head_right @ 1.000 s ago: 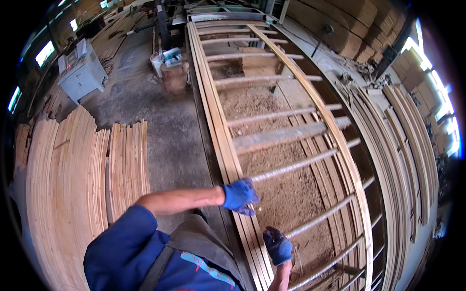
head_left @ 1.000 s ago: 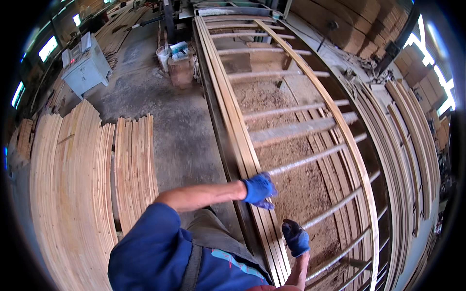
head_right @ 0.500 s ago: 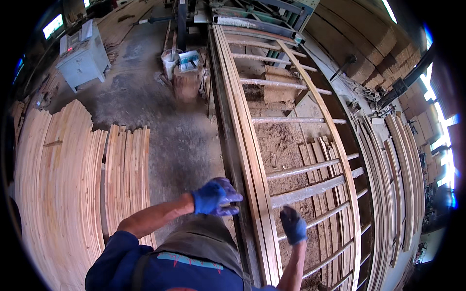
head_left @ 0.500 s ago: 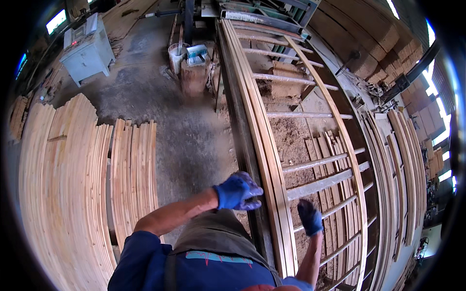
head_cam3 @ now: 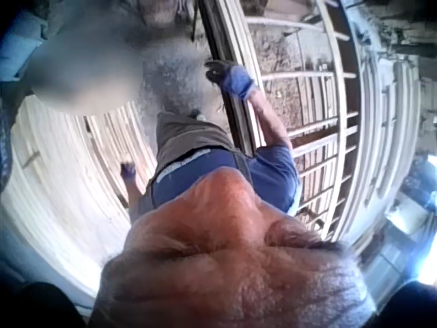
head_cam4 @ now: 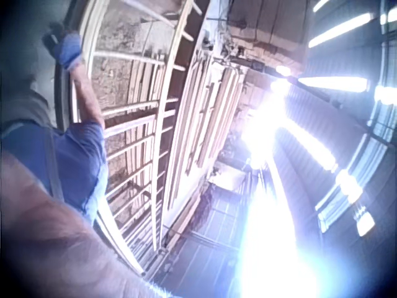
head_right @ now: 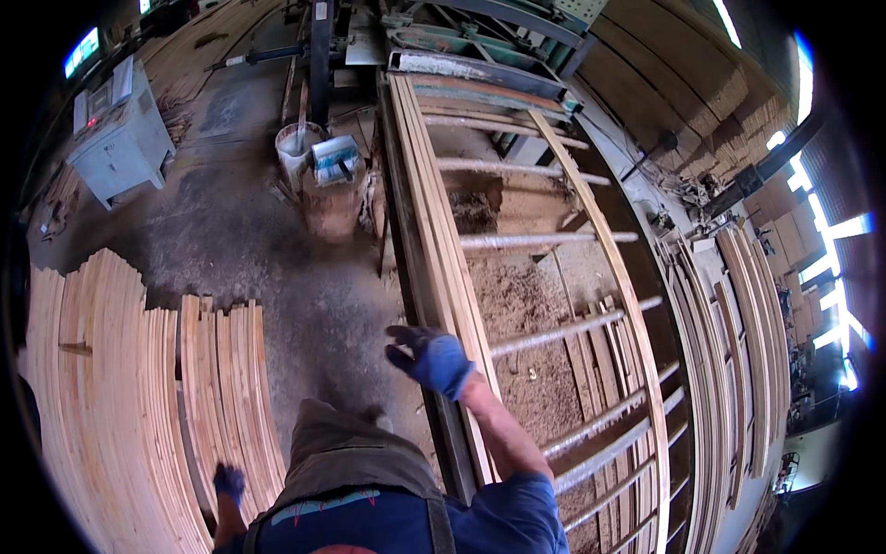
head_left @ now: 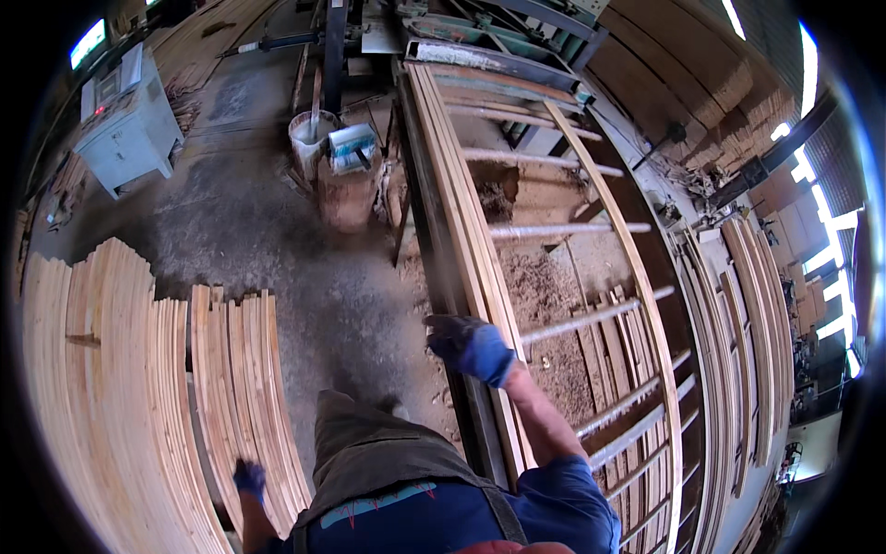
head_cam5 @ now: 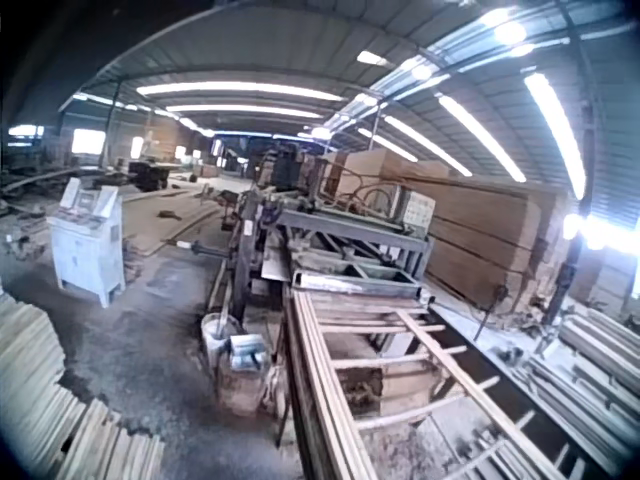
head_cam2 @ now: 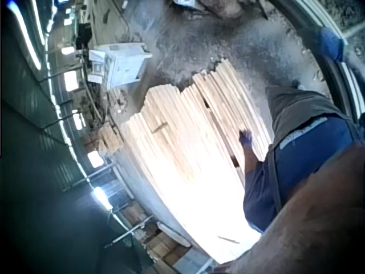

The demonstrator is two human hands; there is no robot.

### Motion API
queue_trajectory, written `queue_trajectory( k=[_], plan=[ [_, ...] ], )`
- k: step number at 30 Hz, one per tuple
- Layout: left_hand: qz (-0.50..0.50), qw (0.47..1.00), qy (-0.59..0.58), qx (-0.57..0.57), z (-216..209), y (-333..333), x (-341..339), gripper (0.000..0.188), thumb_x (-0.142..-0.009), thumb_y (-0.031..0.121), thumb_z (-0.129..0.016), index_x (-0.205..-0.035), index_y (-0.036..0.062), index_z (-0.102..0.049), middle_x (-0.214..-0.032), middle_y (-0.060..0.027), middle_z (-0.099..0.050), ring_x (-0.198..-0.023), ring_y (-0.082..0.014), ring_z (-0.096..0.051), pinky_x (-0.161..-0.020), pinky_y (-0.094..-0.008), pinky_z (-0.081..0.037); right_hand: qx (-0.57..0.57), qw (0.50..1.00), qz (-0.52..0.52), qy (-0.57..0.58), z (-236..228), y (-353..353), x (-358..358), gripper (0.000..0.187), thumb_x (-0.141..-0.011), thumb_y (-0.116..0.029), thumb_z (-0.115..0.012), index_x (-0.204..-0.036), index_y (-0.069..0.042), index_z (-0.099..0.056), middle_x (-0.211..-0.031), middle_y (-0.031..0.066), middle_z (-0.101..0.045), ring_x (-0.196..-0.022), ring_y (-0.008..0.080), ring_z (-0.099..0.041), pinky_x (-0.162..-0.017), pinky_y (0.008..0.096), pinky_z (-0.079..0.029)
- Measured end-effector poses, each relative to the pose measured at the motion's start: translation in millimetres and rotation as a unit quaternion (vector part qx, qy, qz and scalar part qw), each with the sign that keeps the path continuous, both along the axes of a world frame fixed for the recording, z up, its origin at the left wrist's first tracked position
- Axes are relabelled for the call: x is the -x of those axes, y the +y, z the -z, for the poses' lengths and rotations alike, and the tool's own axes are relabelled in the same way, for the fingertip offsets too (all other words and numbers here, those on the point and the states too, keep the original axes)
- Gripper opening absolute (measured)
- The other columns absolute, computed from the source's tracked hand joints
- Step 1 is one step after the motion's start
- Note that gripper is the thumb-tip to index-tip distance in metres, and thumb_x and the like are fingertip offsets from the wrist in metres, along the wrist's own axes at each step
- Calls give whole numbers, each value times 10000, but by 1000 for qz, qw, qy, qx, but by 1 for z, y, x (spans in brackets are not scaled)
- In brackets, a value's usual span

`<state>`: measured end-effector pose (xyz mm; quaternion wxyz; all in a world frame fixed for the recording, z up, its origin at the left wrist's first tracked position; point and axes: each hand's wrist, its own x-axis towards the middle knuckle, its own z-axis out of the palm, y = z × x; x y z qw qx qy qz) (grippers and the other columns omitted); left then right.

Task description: The person installs wooden planks onto a curved metal framework. They use a putty knife to apply a white substance into the gaps between the planks and then place additional planks onto the structure. The person handles the planks and tools with gloved hands.

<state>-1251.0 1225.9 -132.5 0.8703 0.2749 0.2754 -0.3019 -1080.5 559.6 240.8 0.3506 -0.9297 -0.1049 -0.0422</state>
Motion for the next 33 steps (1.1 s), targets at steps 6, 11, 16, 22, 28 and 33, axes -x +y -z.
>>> queue_trajectory(
  k=[6, 11, 16, 22, 28, 33],
  plan=[
    [67, 875, 317, -360, 4, -46, 21, 507, -930, 577, -427, -1085, 121, -585, -1057, -115, -642, -880, -321, -610, -714, -507, -443, 59, 984, -156, 67, 87, 96, -177, 400, -897, -391, -592, -1139, -85, -678, -1082, 182, -682, -958, 367, -655, -852, 428, -521],
    [-3, 938, 235, -254, 57, -52, -168, 348, -972, 398, -516, -1049, 77, -624, -874, -115, -678, -769, -270, -663, -643, -421, -535, 152, 920, -260, 252, 110, 175, -314, 334, -925, -336, -555, -1153, -121, -671, -1243, 110, -640, -1087, 318, -626, -943, 395, -494],
    [103, 830, -223, -501, -8, -18, -440, 287, -970, 289, -547, -931, 48, -698, -858, -102, -700, -811, -189, -678, -728, -358, -541, 83, 881, -461, 68, 226, 187, -455, 295, -879, -146, -567, -1153, -166, -674, -1211, 89, -642, -1081, 288, -619, -894, 360, -521],
    [-136, 898, -58, -414, -107, 4, -621, 361, -1013, 295, -515, -1098, -39, -621, -948, -150, -685, -851, -212, -669, -787, -340, -558, 121, 892, -393, 186, 175, 264, -657, 249, -897, -261, -596, -1096, -133, -674, -1114, 112, -678, -1003, 292, -651, -854, 368, -522],
    [-255, 864, 247, -356, -44, -23, -593, 402, -972, 464, -492, -1021, 98, -651, -879, -67, -719, -701, -164, -666, -607, -322, -447, 269, 761, -590, 35, 238, 321, -882, 349, -887, -403, -585, -1126, -156, -643, -1067, 139, -694, -972, 373, -657, -849, 444, -520],
    [-222, 855, 405, -236, -13, -97, -556, 457, -968, 487, -472, -1088, 84, -653, -950, -96, -739, -710, -199, -697, -581, -397, -437, 269, 785, -528, 181, 166, 489, -969, 436, -889, -477, -556, -1162, -147, -633, -1062, 170, -690, -984, 387, -648, -864, 471, -510]
  ],
)
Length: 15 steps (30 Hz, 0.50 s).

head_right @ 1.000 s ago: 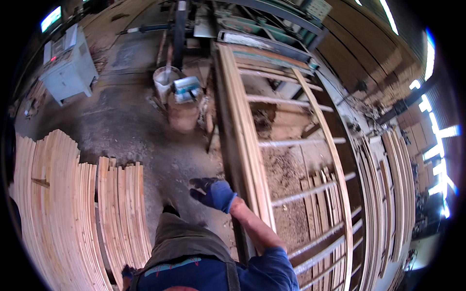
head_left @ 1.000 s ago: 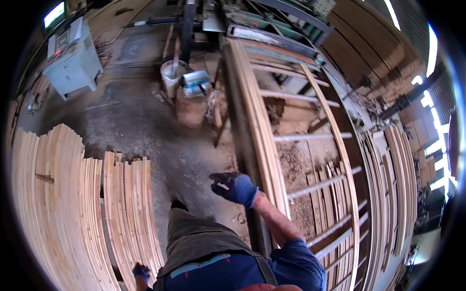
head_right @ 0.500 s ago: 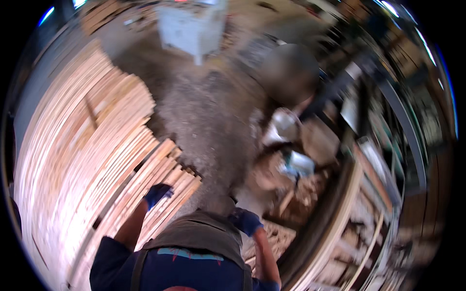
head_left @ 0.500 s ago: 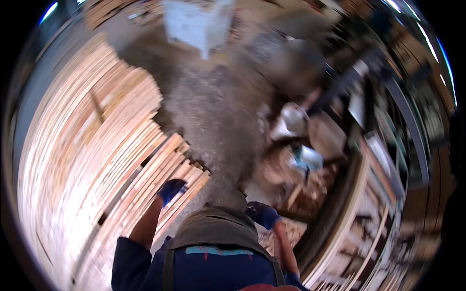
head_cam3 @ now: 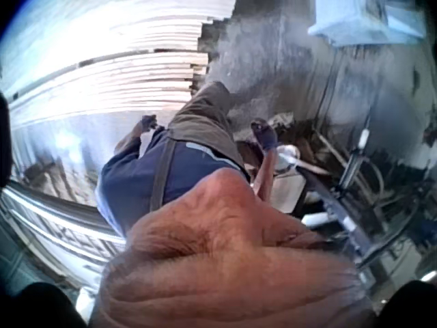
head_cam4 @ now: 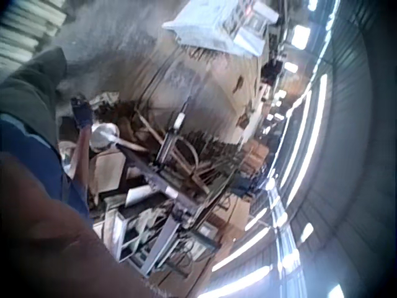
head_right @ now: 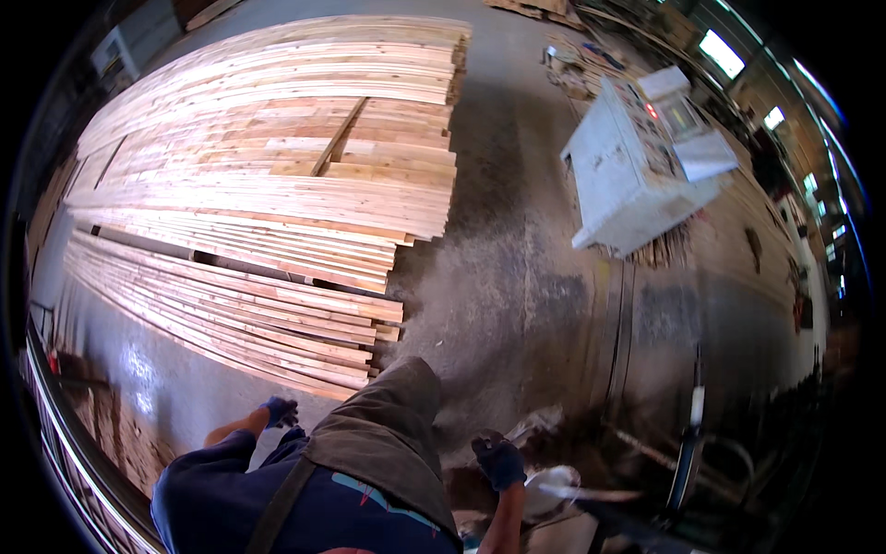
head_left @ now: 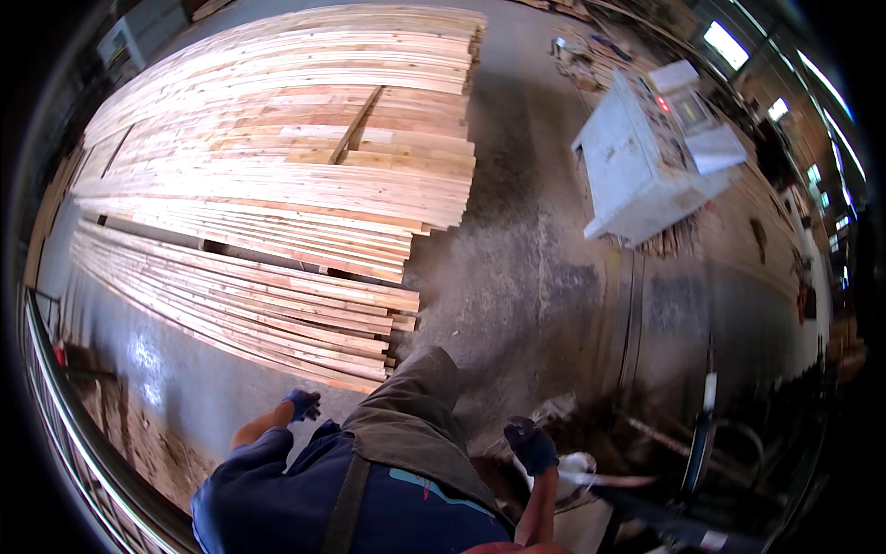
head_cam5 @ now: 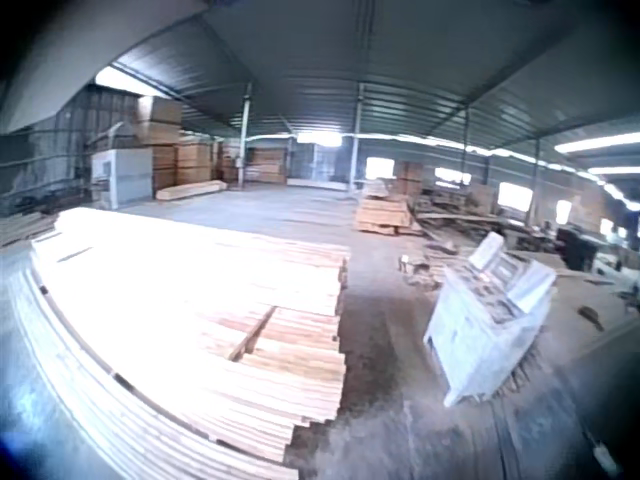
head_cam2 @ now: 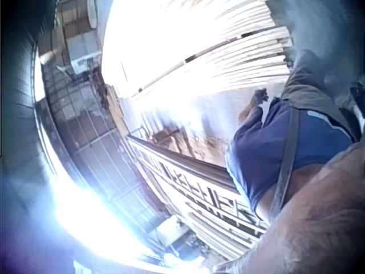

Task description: The person installs wooden planks onto a curved metal framework. They use a putty knife to apply a white substance into the gaps between the planks and then place additional planks onto the structure. The person handles the planks and tools with gloved hands.

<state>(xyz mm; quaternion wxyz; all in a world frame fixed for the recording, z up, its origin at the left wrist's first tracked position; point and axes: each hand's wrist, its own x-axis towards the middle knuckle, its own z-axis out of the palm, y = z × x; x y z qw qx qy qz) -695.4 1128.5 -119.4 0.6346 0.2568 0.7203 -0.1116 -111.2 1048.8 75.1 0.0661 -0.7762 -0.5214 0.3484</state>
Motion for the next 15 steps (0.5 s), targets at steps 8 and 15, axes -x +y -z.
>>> queue_trajectory(
  k=[8, 15],
  plan=[
    [-90, 991, -82, -53, 20, 143, -154, 410, -956, 441, -541, -1015, 68, -701, -913, -89, -737, -737, -197, -684, -580, -326, -466, -35, 987, -142, 71, 49, 241, -63, 385, -877, -407, -605, -1111, -112, -689, -1056, 184, -686, -1018, 377, -642, -869, 426, -520],
    [-286, 870, -267, -300, -67, 416, -271, 385, -971, 347, -566, -1082, -11, -655, -934, -131, -716, -774, -210, -693, -706, -317, -560, 44, 944, -266, 189, 112, 431, -188, 254, -874, -217, -616, -1106, -137, -683, -1112, 125, -680, -968, 325, -661, -825, 402, -539]
  ],
)
